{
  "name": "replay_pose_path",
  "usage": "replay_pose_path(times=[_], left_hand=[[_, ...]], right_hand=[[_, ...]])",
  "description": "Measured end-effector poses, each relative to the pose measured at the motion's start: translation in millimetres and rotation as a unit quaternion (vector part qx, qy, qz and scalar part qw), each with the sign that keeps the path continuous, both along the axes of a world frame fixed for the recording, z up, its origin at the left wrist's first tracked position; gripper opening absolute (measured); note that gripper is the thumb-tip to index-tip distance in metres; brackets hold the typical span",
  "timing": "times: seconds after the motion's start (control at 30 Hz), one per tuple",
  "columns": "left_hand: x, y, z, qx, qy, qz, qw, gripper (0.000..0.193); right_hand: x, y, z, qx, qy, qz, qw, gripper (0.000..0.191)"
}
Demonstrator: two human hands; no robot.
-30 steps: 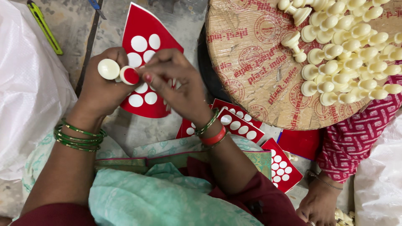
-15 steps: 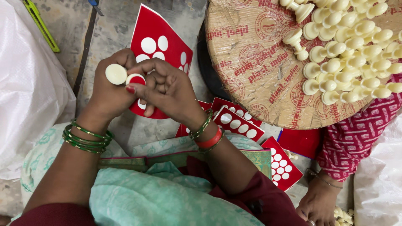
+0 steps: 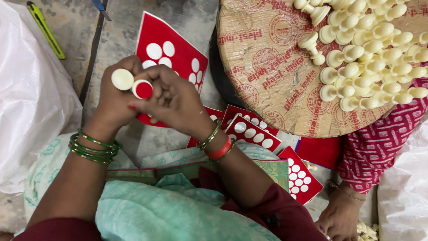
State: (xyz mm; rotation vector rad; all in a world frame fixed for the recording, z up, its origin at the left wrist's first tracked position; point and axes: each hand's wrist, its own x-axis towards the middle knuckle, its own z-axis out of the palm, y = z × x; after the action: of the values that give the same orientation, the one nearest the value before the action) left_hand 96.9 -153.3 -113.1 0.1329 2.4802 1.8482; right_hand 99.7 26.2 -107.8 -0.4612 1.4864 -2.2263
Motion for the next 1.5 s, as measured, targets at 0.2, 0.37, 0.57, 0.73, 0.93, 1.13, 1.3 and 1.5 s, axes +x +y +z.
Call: replay_pose_path(times=[0.2,0.37,0.57,0.73,0.93,1.13,1.3,1.5], left_hand=[[-2,-6,6,0.131,-0.053,0.019,0.99,0.034],[-1,-17,16,0.242,-0.091,-0.015,0.966,0.042],[-5,-29,27,0.183,-0.08,-0.055,0.978,0.055],[-2,-37,36,0.01,-0.086,-0.044,0.995,0.042],[-3,-31,27,0.001,-0.129,-0.039,0.991,0.039],[-4,-27,20,0.002,-0.136,0.011,0.991,0.034],[-6,-30,20,0.1,-0.079,0.064,0.99,0.03],[-5,-26,13,0.207,-0.052,0.043,0.976,0.036]], right_hand=[[-3,6,-2,0.015,0.083,-0.029,0.996,0.063],[-33,24,-19,0.153,0.217,-0.251,0.931,0.051],[-43,23,-35,0.142,0.072,-0.178,0.971,0.034],[-37,29,-31,0.115,0.119,-0.103,0.981,0.021],[-37,24,-22,0.133,0.151,-0.125,0.972,0.016],[-32,21,-2,0.264,0.336,-0.258,0.866,0.035],[-16,12,6,0.245,0.27,-0.231,0.902,0.05],[-16,-2,-21,0.129,0.13,-0.151,0.971,0.047]])
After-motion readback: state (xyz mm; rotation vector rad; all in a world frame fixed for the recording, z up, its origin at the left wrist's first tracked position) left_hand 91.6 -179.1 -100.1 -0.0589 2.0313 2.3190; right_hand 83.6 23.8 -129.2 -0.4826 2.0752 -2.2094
